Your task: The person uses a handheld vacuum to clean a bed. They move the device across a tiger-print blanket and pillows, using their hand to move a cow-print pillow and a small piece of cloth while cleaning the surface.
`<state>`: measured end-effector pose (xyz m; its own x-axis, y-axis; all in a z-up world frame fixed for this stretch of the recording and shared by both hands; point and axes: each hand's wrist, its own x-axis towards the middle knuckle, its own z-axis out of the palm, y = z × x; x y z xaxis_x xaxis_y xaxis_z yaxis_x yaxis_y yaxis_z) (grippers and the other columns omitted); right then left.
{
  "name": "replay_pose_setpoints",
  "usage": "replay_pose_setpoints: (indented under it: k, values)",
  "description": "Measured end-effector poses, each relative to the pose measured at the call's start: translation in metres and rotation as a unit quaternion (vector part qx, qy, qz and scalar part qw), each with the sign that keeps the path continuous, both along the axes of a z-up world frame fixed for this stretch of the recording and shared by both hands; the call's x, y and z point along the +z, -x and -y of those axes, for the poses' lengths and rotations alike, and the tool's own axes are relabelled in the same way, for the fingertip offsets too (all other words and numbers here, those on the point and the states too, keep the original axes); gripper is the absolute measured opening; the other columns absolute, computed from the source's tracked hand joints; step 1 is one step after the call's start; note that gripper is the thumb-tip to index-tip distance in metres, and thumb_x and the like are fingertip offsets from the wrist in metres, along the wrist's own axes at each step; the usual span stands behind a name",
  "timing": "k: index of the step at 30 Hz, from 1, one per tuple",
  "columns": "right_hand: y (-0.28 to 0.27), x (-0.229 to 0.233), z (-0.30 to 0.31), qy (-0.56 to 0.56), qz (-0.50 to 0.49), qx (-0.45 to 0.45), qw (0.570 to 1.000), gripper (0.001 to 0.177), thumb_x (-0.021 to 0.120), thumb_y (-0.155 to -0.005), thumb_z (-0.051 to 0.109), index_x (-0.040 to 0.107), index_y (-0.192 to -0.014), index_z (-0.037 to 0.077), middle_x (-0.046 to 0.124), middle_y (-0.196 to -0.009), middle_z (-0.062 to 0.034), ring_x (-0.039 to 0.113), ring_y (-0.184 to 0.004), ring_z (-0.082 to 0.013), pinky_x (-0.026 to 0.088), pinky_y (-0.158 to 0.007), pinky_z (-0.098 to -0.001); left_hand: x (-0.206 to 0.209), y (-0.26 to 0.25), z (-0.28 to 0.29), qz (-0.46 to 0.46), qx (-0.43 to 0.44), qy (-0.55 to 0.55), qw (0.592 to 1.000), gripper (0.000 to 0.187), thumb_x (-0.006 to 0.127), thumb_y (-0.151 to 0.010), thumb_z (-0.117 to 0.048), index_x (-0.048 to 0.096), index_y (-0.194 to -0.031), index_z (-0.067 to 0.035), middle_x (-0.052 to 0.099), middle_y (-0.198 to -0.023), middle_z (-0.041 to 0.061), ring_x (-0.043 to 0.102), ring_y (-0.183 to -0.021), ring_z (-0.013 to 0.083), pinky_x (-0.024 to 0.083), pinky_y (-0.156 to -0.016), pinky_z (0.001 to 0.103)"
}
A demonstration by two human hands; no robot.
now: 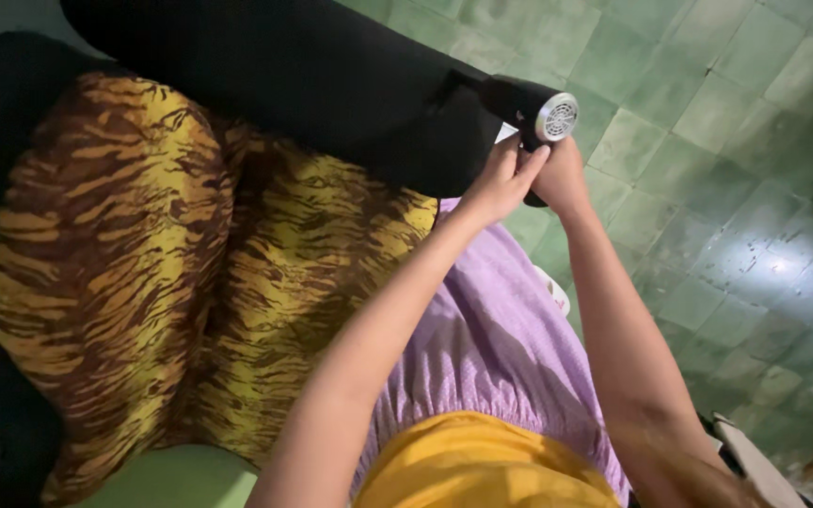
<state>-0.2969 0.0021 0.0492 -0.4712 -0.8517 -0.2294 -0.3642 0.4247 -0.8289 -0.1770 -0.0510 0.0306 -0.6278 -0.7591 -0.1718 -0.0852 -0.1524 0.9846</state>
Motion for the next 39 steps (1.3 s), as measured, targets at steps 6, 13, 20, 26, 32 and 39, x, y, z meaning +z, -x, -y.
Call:
replay_pose_setpoints:
  k: [6,13,20,26,32,39]
  values:
    - [0.017,0.045,0.001,-0.079,0.053,-0.054,0.994,0.032,0.075,-0.087,0.022,0.07,-0.11,0.0,0.074,-0.092,-0.0117,0.069,-0.082,-0.0185,0.056,-0.073,-0.0376,0.019,0.016,-0.008,-0.043,-0.023,-0.136,0.99,0.047,0.065,-0.101,-0.043,0.06,-0.113,0.003,0.067,-0.1,0.011,0.063,-0.09,0.0169,0.053,-0.08,0.033]
    - [0.061,0.041,0.061,-0.156,0.106,-0.088,0.978,0.03,0.078,-0.08,0.012,0.066,-0.103,-0.002,0.069,-0.078,-0.0098,0.068,-0.066,-0.0193,0.057,-0.059,-0.0372,-0.013,0.014,0.013,0.055,-0.014,-0.111,0.992,0.073,0.068,-0.098,-0.047,0.05,-0.141,0.009,0.067,-0.127,0.021,0.068,-0.112,0.0233,0.056,-0.093,0.033]
    - [0.059,0.033,0.096,-0.139,0.162,-0.089,0.973,0.025,0.077,-0.08,0.007,0.065,-0.099,-0.003,0.067,-0.072,-0.0077,0.066,-0.057,-0.0171,0.056,-0.05,-0.0355,-0.031,-0.025,0.003,0.165,-0.033,-0.061,0.984,0.07,0.073,-0.092,-0.046,0.06,-0.138,0.005,0.065,-0.132,0.026,0.068,-0.114,0.0298,0.054,-0.095,0.035]
    - [0.105,0.053,0.109,-0.252,0.184,-0.074,0.947,0.014,0.071,-0.082,0.009,0.066,-0.085,-0.004,0.064,-0.064,-0.0109,0.064,-0.05,-0.0222,0.054,-0.048,-0.0384,-0.044,-0.041,0.007,0.163,0.01,-0.098,0.982,0.064,0.074,-0.091,-0.039,0.061,-0.138,0.003,0.065,-0.137,0.023,0.066,-0.119,0.0307,0.054,-0.098,0.036]
    - [0.064,-0.002,0.119,-0.161,0.165,-0.086,0.969,0.018,0.073,-0.08,0.009,0.066,-0.09,-0.005,0.066,-0.068,-0.0105,0.066,-0.053,-0.0211,0.055,-0.049,-0.0368,-0.044,-0.057,0.024,0.143,0.03,-0.186,0.972,0.064,0.073,-0.094,-0.033,0.054,-0.143,0.004,0.057,-0.149,0.022,0.055,-0.138,0.0324,0.047,-0.109,0.037]
    - [0.112,0.027,0.128,-0.25,0.186,-0.072,0.947,0.015,0.07,-0.081,0.006,0.065,-0.092,-0.004,0.065,-0.068,-0.0111,0.064,-0.053,-0.0235,0.052,-0.049,-0.0383,-0.058,-0.094,0.023,0.104,0.114,-0.197,0.968,0.058,0.071,-0.096,-0.031,0.056,-0.14,0.005,0.062,-0.144,0.019,0.062,-0.132,0.0286,0.05,-0.107,0.035]
